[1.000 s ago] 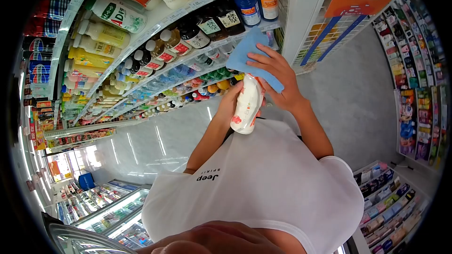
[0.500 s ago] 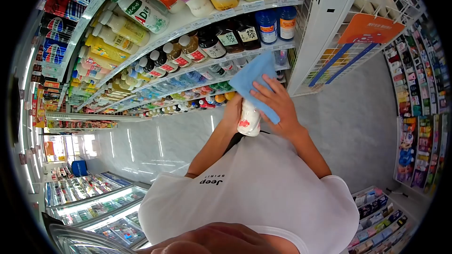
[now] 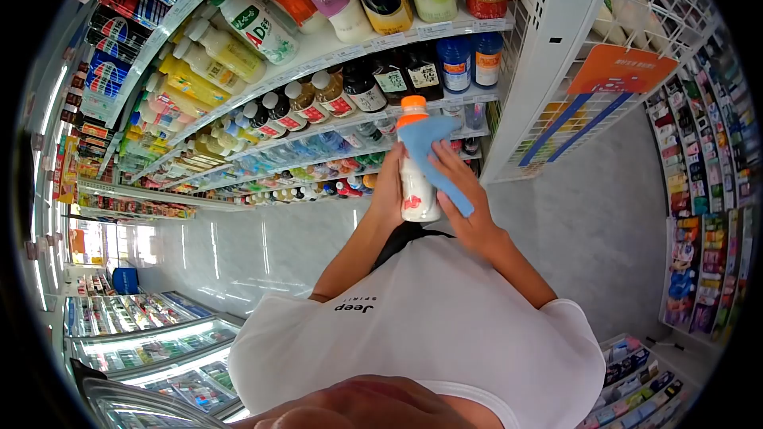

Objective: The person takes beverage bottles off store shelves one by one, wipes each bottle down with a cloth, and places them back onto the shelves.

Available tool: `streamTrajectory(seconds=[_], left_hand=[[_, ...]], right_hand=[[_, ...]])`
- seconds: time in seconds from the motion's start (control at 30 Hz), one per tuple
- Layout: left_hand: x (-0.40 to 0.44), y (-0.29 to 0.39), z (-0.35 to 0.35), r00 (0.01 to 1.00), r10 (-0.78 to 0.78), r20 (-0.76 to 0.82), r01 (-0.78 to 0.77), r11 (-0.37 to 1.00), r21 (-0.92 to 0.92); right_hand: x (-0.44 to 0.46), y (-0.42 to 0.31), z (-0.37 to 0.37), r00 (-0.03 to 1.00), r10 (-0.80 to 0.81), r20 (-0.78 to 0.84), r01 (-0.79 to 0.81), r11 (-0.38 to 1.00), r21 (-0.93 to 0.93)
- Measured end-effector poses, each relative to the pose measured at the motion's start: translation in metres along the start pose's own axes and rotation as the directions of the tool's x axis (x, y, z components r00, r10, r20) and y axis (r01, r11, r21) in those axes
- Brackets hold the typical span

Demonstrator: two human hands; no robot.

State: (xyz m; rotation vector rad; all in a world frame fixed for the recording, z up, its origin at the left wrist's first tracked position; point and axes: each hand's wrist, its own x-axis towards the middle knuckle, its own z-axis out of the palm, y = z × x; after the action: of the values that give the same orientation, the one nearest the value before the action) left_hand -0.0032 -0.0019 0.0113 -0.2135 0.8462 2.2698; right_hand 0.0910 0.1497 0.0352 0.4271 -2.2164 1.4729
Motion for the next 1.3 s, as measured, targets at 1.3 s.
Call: streamTrajectory(seconds=[1.3], left_hand=[[-0.02,0.012,0.05,0.945,0.281,0.167,-0.298,0.951,0.083]], right_hand=[[0.006,-0.006,0.003,0.998,0.024,-0.057,-0.016,0.99,0.139]])
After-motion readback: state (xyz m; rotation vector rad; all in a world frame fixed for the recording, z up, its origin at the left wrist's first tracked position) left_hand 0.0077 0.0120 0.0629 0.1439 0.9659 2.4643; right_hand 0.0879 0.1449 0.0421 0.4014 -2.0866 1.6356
